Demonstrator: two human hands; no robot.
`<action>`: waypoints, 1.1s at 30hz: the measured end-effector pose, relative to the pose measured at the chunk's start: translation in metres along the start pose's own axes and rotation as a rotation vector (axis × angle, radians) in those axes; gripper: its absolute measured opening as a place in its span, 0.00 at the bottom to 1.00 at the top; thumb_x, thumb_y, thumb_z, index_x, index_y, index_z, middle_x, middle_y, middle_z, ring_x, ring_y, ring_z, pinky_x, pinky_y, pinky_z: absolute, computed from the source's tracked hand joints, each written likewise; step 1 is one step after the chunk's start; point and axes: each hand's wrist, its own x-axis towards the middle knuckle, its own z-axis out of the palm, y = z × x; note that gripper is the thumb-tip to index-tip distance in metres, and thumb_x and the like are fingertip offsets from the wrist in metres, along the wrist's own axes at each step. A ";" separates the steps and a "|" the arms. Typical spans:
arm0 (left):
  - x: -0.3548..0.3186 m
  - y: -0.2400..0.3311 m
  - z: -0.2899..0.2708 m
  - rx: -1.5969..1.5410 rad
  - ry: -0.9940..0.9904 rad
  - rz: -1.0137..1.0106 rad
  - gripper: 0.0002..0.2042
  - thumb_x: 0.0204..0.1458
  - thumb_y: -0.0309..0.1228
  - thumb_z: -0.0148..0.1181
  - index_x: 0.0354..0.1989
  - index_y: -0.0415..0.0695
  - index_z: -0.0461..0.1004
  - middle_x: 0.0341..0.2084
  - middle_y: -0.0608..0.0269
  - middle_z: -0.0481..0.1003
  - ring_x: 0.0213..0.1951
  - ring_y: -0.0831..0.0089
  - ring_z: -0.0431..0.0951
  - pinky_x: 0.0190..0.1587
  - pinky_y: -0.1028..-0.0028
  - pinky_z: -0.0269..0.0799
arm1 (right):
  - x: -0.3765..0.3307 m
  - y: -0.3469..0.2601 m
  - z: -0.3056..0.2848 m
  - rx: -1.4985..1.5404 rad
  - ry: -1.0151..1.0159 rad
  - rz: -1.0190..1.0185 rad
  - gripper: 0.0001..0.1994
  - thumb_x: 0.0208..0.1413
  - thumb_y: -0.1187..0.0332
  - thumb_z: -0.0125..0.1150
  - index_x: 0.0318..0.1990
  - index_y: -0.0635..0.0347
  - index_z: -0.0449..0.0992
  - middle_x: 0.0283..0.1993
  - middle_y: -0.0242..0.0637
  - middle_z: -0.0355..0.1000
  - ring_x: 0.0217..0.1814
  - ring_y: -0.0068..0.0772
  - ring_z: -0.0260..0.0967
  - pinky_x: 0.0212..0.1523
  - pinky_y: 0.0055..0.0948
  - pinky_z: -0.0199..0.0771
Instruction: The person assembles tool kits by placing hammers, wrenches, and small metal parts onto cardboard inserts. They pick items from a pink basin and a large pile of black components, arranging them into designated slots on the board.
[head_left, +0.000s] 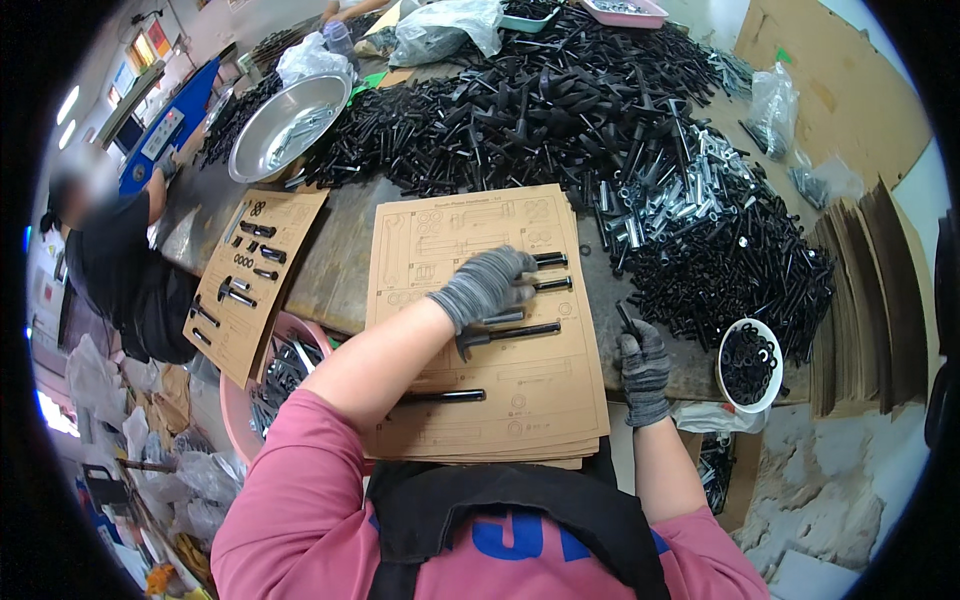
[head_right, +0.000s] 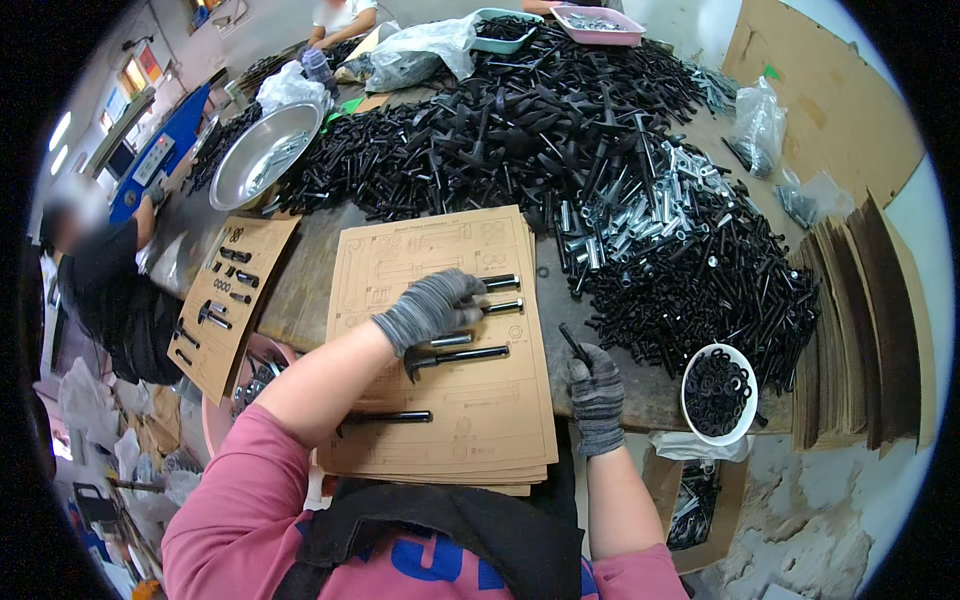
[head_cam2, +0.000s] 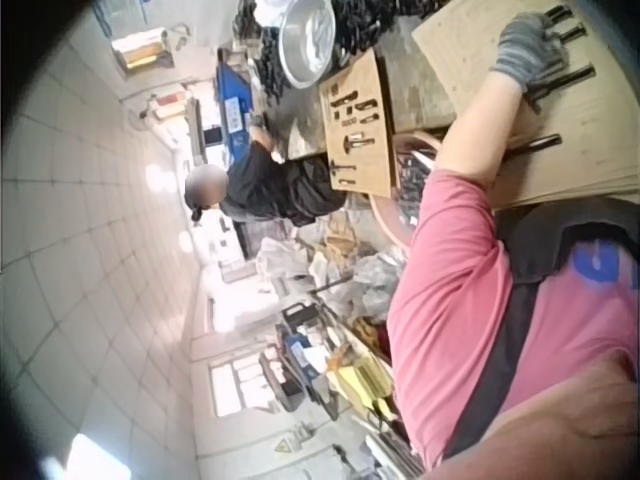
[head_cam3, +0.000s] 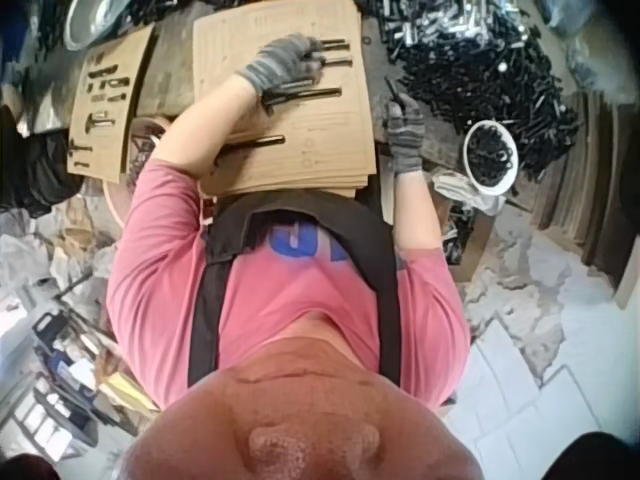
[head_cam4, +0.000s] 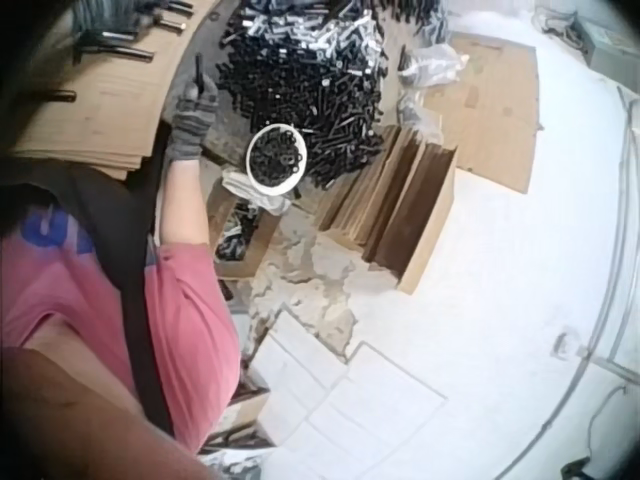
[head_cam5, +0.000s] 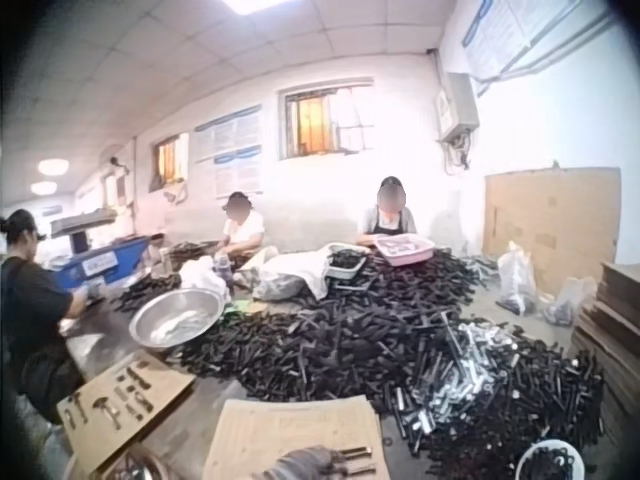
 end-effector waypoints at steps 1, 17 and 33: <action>-0.006 -0.003 -0.005 -0.065 0.046 -0.025 0.14 0.46 0.32 0.59 0.41 0.43 0.72 0.32 0.56 0.74 0.35 0.64 0.74 0.42 0.69 0.69 | 0.002 0.006 0.001 -0.081 0.035 -0.119 0.10 0.51 0.66 0.55 0.39 0.59 0.71 0.31 0.32 0.70 0.32 0.24 0.66 0.35 0.24 0.67; -0.077 -0.104 0.008 0.348 0.438 -0.059 0.22 0.47 0.42 0.52 0.48 0.43 0.68 0.49 0.51 0.64 0.53 0.58 0.62 0.55 0.65 0.57 | -0.009 -0.137 0.064 0.270 -0.709 -0.224 0.06 0.46 0.74 0.57 0.34 0.57 0.70 0.29 0.31 0.67 0.28 0.24 0.67 0.29 0.22 0.68; -0.077 -0.108 0.013 0.367 0.457 -0.072 0.22 0.48 0.44 0.50 0.48 0.43 0.67 0.50 0.54 0.64 0.54 0.60 0.61 0.57 0.66 0.55 | -0.080 -0.127 0.097 -0.718 -0.857 -0.787 0.08 0.42 0.63 0.59 0.31 0.53 0.71 0.25 0.36 0.66 0.24 0.36 0.69 0.22 0.33 0.69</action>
